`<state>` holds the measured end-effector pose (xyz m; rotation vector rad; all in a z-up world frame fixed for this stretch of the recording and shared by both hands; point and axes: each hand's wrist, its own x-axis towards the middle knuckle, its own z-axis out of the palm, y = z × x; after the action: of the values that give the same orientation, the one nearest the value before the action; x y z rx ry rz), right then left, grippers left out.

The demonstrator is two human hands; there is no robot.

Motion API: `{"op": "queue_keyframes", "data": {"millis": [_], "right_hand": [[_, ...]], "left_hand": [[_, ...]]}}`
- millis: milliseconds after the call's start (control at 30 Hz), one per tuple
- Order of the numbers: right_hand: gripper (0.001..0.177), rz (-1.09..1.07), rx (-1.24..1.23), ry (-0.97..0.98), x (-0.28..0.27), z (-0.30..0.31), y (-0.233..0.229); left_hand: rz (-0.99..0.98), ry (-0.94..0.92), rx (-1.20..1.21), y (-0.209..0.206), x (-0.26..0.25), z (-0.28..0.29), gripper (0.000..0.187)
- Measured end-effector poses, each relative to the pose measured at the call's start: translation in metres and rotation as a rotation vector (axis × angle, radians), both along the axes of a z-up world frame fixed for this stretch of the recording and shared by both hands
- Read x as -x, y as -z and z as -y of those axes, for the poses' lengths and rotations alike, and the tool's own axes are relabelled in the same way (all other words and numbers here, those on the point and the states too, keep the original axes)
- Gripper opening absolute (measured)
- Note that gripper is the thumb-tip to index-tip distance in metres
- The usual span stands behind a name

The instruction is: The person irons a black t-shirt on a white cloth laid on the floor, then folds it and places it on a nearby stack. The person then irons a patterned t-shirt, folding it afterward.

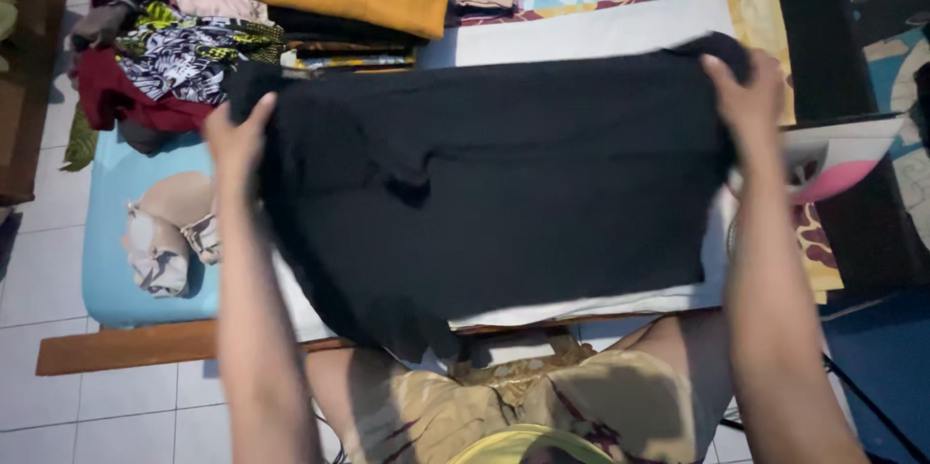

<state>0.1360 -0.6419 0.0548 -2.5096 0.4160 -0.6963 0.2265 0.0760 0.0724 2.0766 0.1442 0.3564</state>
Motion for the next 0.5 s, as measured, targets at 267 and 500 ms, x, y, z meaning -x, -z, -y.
{"op": "queue_keyframes", "data": {"millis": [267,500], "right_hand": [[0.089,-0.271,-0.106,-0.007,0.022,-0.037,0.127],[0.084,-0.276,-0.099,0.122,0.176,-0.085,0.103]], "left_hand": [[-0.062,-0.290,-0.534,0.122,0.033,0.047,0.078],[-0.064,-0.378,-0.440,0.109,0.242,0.081,0.073]]}}
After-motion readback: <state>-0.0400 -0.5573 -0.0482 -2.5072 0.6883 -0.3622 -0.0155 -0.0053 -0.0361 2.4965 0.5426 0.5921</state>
